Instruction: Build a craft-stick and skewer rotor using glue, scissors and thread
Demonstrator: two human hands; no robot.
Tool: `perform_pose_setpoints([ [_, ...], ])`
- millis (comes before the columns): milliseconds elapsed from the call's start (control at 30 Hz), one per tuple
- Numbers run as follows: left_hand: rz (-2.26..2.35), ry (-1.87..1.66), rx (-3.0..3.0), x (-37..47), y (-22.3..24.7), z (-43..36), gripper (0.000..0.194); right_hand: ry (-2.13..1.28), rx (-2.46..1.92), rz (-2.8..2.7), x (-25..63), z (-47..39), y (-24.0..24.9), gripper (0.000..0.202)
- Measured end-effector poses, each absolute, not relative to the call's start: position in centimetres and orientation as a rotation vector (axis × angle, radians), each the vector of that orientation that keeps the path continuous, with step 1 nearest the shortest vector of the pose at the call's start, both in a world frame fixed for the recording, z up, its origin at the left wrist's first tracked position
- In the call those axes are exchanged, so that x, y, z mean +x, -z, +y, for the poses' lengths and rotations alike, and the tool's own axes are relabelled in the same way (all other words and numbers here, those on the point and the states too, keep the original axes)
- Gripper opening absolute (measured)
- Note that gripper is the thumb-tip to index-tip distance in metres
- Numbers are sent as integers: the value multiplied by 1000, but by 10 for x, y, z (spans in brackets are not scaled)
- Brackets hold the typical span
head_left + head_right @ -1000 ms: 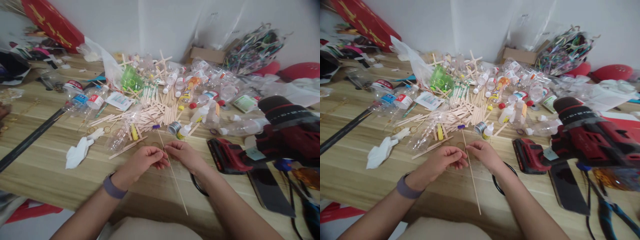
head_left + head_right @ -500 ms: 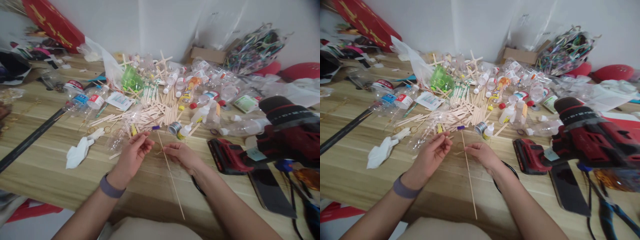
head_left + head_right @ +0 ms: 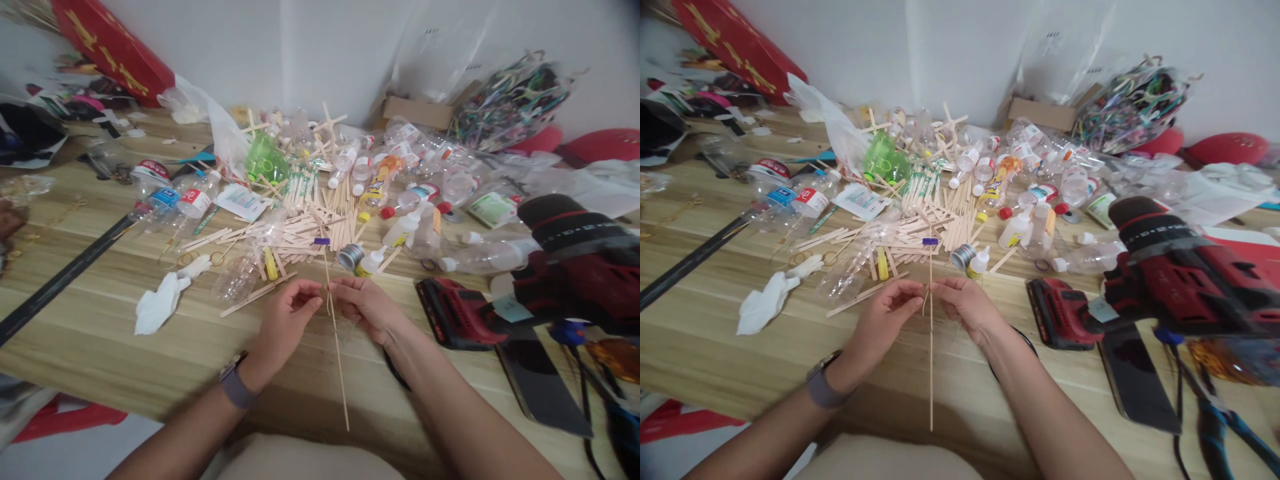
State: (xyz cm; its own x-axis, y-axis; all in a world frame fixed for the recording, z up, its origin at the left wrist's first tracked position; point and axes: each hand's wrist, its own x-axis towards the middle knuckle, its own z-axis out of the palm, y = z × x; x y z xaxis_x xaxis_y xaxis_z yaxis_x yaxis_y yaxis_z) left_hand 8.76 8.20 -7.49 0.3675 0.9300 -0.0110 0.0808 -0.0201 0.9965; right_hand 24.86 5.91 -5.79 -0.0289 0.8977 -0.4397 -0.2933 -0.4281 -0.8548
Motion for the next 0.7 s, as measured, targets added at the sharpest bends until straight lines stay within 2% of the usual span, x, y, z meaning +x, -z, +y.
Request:
perform_pose_setpoints([
  [367,848,-988,1992,88,72,97,11,-1665,-1233,-624,248,63,66,42],
  [567,761,-977,2153,85,77,102,22,-1693,-1220,-613,248,63,71,43],
  [700,718,-949,2230,83,77,105,18,-1701,-1216,-608,247,63,72,46],
])
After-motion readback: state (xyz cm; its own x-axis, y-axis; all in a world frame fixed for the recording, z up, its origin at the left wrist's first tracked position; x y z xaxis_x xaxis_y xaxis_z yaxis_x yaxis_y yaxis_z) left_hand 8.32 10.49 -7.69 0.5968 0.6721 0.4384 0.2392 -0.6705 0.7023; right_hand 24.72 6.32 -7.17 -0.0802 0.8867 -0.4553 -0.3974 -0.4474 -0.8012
